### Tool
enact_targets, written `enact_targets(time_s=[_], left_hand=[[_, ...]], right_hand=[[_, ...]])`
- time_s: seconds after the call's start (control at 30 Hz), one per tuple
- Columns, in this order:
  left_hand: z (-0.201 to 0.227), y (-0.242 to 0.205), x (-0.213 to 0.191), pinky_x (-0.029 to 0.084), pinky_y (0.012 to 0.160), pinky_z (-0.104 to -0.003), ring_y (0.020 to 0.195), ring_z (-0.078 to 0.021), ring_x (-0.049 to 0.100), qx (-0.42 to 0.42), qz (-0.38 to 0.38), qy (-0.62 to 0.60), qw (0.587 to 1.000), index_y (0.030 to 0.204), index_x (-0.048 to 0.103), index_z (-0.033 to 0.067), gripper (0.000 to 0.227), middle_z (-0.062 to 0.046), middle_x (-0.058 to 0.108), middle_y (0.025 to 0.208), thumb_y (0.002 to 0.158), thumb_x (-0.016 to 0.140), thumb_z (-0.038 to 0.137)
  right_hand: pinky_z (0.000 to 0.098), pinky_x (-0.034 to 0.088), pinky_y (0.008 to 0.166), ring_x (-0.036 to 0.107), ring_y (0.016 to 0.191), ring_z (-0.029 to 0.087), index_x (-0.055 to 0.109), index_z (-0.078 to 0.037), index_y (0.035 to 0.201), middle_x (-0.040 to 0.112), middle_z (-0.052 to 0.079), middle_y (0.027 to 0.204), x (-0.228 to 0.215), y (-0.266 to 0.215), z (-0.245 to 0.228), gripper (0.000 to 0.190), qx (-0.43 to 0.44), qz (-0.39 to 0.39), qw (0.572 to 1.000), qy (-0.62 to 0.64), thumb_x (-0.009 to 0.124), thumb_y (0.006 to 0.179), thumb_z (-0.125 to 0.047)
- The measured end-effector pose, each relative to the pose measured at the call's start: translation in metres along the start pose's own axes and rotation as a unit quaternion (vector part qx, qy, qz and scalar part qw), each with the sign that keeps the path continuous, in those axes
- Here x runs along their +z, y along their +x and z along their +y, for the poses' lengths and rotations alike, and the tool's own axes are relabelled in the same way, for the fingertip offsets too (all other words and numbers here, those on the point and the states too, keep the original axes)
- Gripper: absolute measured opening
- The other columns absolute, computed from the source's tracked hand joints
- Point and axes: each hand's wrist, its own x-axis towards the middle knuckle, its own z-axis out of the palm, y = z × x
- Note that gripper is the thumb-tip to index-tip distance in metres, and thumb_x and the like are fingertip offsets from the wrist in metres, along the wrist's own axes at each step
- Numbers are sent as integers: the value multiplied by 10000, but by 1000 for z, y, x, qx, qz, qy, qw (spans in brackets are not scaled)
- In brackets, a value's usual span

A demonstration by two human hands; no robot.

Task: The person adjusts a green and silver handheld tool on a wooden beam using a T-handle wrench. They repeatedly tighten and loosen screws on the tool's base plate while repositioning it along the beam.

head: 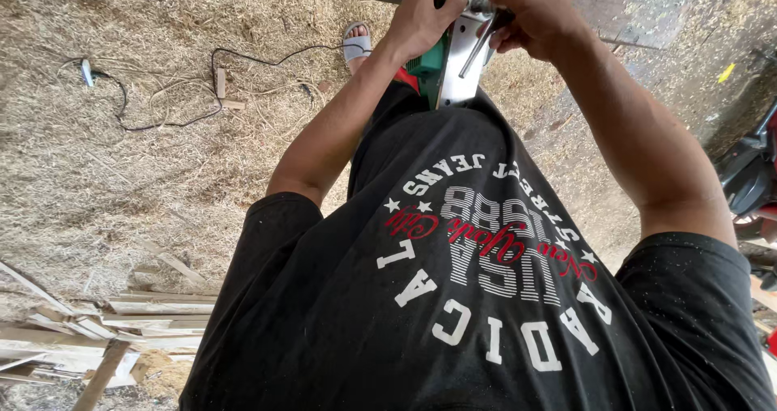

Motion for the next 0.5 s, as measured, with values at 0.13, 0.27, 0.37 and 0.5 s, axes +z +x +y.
enact_targets(time_s=[0.13, 0.27, 0.37, 0.5], left_hand=[[19, -2, -9, 540, 1062, -452, 1240, -376, 674, 28, 14, -1, 1000, 1494, 496, 92, 617, -218, 653, 1391, 1048, 607, 504], [28, -5, -16, 626, 993, -417, 1142, -294, 797, -17, -22, -23, 999, 1431, 575, 159, 571, -140, 780, 1284, 982, 632, 506], [24, -5, -15, 630, 974, -404, 1096, -289, 799, -84, -59, 1, 995, 1481, 511, 189, 586, -134, 765, 1241, 1019, 569, 545], [9, 0, -11, 581, 1011, -459, 1217, -369, 707, 73, 14, -28, 997, 1538, 448, 145, 615, -178, 690, 1373, 1073, 627, 505]], right_hand=[[327, 627, 568, 738, 628, 200, 550, 94, 1193, 704, 222, 832, 6, 0, -11, 273, -29, -2, 990, -136, 554, 1094, -161], [334, 485, 345, 622, 439, 205, 616, -8, 1293, 722, 165, 695, 18, -3, -15, 296, -180, -4, 652, -736, 588, 1063, -192], [325, 495, 446, 641, 568, 186, 630, -80, 1312, 727, 131, 834, 14, -10, -16, 211, -319, 22, 654, -686, 579, 1115, -140], [297, 545, 558, 685, 765, 183, 613, -61, 1320, 714, 150, 996, -8, -15, -22, 150, -425, 16, 729, -536, 550, 1184, -74]])
